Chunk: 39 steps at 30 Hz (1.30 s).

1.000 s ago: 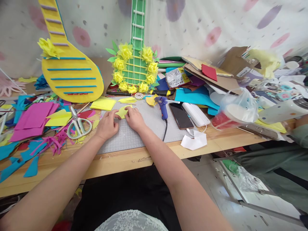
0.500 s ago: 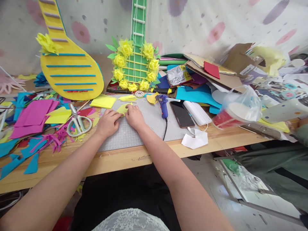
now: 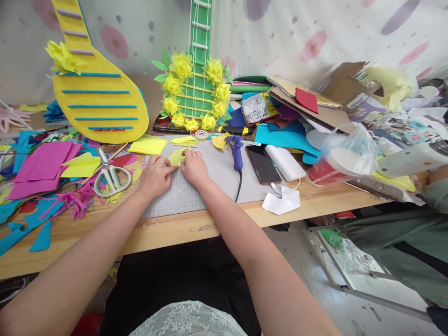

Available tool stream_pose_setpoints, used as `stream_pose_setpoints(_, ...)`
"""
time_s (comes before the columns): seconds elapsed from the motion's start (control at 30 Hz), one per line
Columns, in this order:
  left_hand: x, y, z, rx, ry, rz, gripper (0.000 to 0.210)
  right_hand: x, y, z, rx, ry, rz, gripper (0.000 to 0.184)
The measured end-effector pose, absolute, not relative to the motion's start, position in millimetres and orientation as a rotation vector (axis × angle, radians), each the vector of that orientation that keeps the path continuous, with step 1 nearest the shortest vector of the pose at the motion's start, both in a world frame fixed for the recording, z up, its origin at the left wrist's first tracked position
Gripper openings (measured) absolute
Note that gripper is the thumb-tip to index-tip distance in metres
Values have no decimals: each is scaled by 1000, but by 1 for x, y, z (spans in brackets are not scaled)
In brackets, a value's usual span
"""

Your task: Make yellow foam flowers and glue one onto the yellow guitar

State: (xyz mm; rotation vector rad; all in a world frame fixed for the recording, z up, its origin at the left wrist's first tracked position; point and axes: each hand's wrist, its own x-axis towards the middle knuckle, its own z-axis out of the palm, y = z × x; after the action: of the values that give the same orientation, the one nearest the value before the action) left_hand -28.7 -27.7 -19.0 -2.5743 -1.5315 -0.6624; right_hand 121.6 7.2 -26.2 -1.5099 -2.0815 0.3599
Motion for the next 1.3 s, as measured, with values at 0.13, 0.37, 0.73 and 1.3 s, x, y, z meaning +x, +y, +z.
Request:
stream_pose_setpoints(0.13, -28, -28, -19, -2584, -1591, -659, 36, 121, 8, -29, -1508, -2079, 332, 21)
stream_pose_setpoints(0.37, -31, -20, -22, -2600, -1668, -727, 37, 120, 8, -30, -1543, -2099, 289, 30)
stream_pose_setpoints(0.73, -26, -19, -18, -2582, -1653, -734, 35, 123, 7, -29, -1511, -2075, 317, 38)
stream_pose_setpoints(1.3, -33, -19, -24, -2610, -1679, -799, 36, 133, 4, -26, -1543, -1997, 285, 41)
